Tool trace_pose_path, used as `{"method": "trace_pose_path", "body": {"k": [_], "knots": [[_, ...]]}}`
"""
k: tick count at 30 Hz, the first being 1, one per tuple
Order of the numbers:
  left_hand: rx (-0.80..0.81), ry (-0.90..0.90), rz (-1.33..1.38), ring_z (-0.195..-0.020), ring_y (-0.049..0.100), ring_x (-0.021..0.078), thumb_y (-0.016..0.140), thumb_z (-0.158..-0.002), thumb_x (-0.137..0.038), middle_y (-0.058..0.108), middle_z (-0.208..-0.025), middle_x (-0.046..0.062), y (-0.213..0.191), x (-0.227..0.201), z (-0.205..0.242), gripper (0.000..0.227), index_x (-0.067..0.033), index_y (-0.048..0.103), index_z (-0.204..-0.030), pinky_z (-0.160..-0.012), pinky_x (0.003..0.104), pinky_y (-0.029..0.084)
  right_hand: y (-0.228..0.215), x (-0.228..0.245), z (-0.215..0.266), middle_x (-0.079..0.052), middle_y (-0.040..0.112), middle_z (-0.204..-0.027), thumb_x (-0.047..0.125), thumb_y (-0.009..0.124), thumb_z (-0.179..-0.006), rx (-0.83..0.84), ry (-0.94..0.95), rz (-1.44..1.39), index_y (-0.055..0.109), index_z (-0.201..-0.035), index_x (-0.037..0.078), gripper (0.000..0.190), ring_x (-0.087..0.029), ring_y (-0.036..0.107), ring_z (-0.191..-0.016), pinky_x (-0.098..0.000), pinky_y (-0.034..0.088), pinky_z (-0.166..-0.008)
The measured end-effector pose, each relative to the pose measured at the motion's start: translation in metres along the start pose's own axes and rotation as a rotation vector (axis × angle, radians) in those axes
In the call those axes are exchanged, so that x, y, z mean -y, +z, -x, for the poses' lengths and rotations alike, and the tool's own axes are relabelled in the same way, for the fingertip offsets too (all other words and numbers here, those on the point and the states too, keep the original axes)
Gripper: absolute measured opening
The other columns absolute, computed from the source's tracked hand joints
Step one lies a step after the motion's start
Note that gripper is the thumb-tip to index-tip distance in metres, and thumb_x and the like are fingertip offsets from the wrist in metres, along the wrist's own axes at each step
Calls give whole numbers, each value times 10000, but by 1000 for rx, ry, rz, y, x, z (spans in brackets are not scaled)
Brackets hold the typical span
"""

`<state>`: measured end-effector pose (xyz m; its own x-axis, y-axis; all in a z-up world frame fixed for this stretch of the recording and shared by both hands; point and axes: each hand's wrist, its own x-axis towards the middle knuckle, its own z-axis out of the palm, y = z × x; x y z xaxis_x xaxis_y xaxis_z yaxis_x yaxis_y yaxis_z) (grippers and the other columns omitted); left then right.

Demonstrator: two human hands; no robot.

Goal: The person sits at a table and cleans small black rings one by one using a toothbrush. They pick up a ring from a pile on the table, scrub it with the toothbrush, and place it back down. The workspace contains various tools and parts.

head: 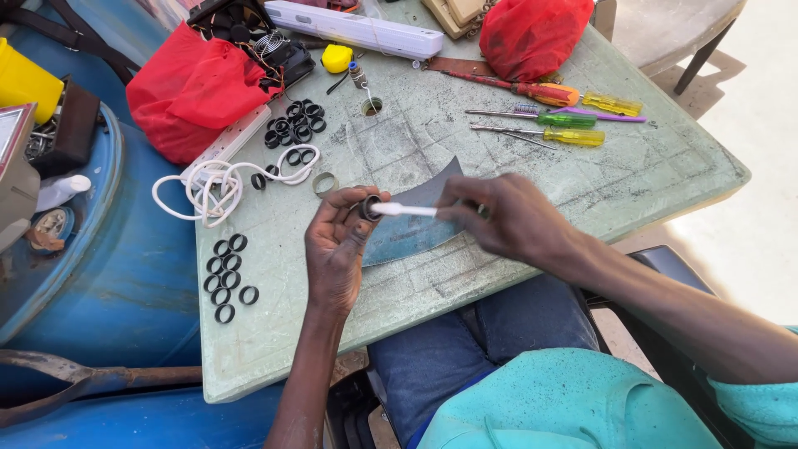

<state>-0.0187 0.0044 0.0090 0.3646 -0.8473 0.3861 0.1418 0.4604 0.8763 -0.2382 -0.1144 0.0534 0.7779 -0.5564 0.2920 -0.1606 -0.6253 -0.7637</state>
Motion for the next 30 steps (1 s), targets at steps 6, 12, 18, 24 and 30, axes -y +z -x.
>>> {"method": "trace_pose_path", "body": {"k": [6,12,18,24,30], "knots": [[-43,13,0,-1274,635,290,710,-954,-142,627,-1320,175,-5,15,2,348,-17,555,-1239,-1152,464,500,-15,15,6,-72,629,-607,174,729,-959,-256,-215,123,691,-903,163,68,-213,510,-389,-326,389,-416],[-119,-201,297,-1274,625,426,702,-950,-186,667,-1262,242,-2,17,2,432,11,548,-1303,-1137,470,526,-4,-19,0,-98,609,-652,151,674,-1019,-428,-212,350,684,-1036,176,33,-303,476,-371,-393,371,-410],[-125,-269,337,-1075,705,212,637,-993,-301,688,-1171,140,1,16,4,582,-80,469,-1505,-950,288,615,4,6,4,-95,700,-641,90,685,-972,-288,-230,-34,737,-978,84,53,-141,444,-399,-257,351,-407],[-219,-254,315,-956,641,163,612,-1023,-253,661,-1193,220,-2,11,2,435,3,549,-1370,-837,250,575,6,-19,-3,-76,608,-564,65,684,-963,-225,-176,40,738,-908,64,77,-139,416,-388,-254,353,-407],[-187,-202,269,-997,692,199,662,-991,-226,673,-1218,246,-6,16,1,491,44,542,-1384,-925,295,612,9,15,5,-91,631,-569,155,731,-950,-336,-229,-16,714,-908,154,46,-191,437,-384,-322,381,-423]]}}
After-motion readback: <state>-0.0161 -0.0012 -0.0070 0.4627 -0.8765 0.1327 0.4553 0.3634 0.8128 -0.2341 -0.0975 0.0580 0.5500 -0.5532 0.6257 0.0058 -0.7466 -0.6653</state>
